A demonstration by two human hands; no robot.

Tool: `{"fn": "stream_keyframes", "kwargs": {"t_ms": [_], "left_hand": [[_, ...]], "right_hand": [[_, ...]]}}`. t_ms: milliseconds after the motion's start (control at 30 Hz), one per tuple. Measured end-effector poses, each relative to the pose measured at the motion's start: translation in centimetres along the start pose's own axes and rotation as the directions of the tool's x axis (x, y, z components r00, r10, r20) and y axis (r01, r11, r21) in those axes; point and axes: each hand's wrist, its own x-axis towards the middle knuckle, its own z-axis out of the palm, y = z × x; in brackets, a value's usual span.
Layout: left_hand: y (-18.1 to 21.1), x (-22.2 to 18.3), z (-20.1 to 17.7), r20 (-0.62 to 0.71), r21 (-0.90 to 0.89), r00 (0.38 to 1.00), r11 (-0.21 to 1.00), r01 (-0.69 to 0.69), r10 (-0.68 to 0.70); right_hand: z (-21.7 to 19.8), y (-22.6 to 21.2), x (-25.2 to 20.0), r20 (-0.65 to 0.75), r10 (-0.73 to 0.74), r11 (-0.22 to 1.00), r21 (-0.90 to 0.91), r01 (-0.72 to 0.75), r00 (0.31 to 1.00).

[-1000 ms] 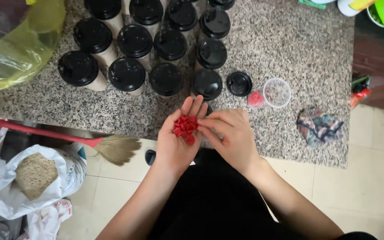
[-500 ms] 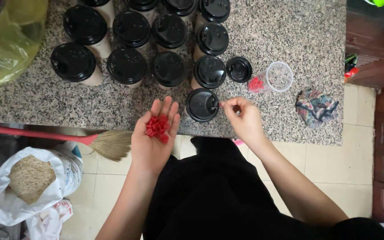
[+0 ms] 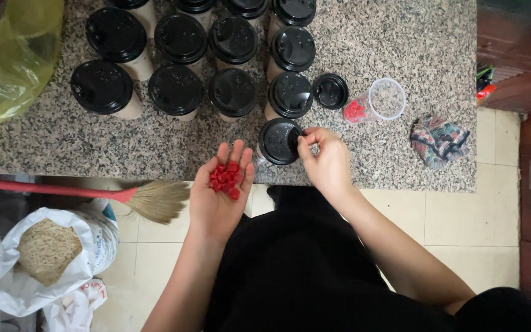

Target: The person places small red items into the lids of several plastic cups and then packages the cups into a yellow plastic bag.

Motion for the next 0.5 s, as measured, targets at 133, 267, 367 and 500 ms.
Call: {"fn": "stream_keyframes", "kwargs": {"t_ms": [133,267,367,500], "left_hand": [[0.1,-0.1,-0.4,0.011,0.007,1.000,1.000,0.023,-0.023],[0.2,-0.5,-0.5,0.034,0.012,0.999,0.999,0.034,-0.035],[0.5,-0.7,-0.3,0.042,0.021,0.998,0.999,0.048,-0.049],[0.7,-0.7,-0.1,0.040,0.058,0.996,0.996,0.072,-0.074]], "right_hand": [[-0.1,-0.7,0.6,0.044,0.049,0.996,-0.075,-0.045,0.998],[0.4,-0.4,0.2,0.081,0.148,0.985,-0.102,-0.140,0.986],[-0.3,-0.6,-0.3,0.067,0.166,0.984,-0.081,-0.160,0.984],[-1.6,-1.0,-1.4,0.073,0.226,0.971,-0.096,-0.219,0.971]]}}
